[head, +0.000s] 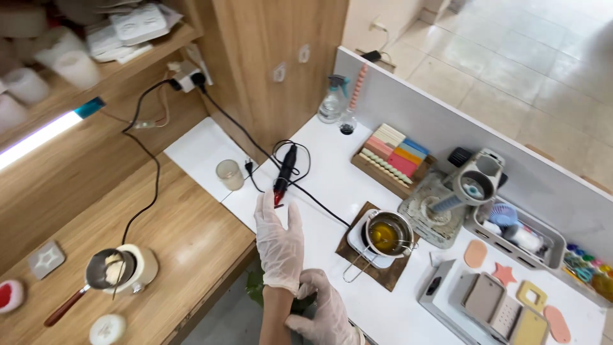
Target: The recorder is melting wax in a small metal pot on a heating plate, stirring it periodically and using tweezers to handle small components.
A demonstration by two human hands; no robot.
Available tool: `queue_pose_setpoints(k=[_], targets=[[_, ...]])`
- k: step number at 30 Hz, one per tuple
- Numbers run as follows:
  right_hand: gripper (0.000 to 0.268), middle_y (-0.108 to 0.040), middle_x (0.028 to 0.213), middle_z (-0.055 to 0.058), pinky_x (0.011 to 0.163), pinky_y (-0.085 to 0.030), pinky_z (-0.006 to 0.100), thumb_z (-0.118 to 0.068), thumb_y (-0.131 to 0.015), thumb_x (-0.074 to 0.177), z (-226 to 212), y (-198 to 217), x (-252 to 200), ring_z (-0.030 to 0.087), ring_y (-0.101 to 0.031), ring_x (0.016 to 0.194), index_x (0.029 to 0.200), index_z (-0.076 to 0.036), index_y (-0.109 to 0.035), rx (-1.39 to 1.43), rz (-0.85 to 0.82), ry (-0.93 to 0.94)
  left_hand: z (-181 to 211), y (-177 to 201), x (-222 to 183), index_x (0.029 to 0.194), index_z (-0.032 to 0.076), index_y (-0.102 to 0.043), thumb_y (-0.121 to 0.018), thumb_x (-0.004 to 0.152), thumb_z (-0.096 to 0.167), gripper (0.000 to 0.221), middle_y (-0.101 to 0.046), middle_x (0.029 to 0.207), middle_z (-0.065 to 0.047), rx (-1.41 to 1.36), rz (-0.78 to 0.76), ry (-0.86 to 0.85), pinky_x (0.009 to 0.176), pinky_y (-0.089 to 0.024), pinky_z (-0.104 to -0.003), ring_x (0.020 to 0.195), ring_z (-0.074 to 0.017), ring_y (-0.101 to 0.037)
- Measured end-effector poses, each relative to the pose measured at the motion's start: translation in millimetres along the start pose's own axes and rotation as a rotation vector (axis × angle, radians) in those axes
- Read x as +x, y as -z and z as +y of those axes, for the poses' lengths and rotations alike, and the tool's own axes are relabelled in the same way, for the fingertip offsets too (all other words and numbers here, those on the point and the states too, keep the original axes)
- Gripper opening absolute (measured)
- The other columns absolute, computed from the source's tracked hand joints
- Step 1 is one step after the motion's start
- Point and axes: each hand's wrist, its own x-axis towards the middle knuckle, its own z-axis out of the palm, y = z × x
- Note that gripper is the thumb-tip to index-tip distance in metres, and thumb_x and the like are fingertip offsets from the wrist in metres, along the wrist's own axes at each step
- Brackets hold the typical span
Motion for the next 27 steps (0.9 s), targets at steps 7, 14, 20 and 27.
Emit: queue_pose_setpoints(k=[7, 14, 20, 27], targets=[[0.035, -0.064, 0.093, 0.007, 0.082, -0.052, 0.036, -0.027, -0.079, 0.086, -16, 53, 38, 0.025, -0.064, 0.087, 0.110, -0.011, -0.059, -0.267, 0.153, 0.058, 16, -43, 4, 0.149, -0.002, -0.042, -0.060, 0.102, 0.024, 0.056, -0.050, 0.148, -0.024, -0.121, -0.023, -0.227, 0.112, -0.041, -0.043, 0.137, -0.0379, -0.049], [0.027, -0.065, 0.094, 0.006, 0.075, -0.049, 0.039, -0.018, -0.080, 0.086, -28, 67, 38, 0.028, -0.063, 0.083, 0.102, -0.010, -0.059, -0.546, 0.172, 0.160, 17, -71, -2, 0.145, 0.002, -0.045, -0.059, 0.100, 0.026, 0.053, -0.052, 0.143, -0.020, -0.196, -0.161, 0.065, 0.105, -0.044, -0.042, 0.128, -0.0320, -0.055], [0.024, -0.066, 0.085, 0.003, 0.069, -0.048, 0.038, -0.016, -0.081, 0.083, -41, 66, 33, 0.025, -0.063, 0.075, 0.093, -0.010, -0.061, -0.632, 0.278, 0.158, 28, -87, -5, 0.146, 0.004, -0.044, -0.057, 0.101, 0.028, 0.053, -0.053, 0.140, -0.020, -0.146, -0.212, 0.023, 0.101, -0.047, -0.042, 0.126, -0.0315, -0.057], [0.018, -0.064, 0.076, 0.003, 0.062, -0.049, 0.037, -0.014, -0.082, 0.078, -17, 76, 8, 0.022, -0.065, 0.068, 0.088, -0.010, -0.067, -0.643, 0.346, 0.176, 39, -101, -16, 0.150, 0.007, -0.039, -0.053, 0.102, 0.033, 0.056, -0.049, 0.144, -0.020, -0.127, -0.317, 0.019, 0.103, -0.047, -0.043, 0.129, -0.0319, -0.053]])
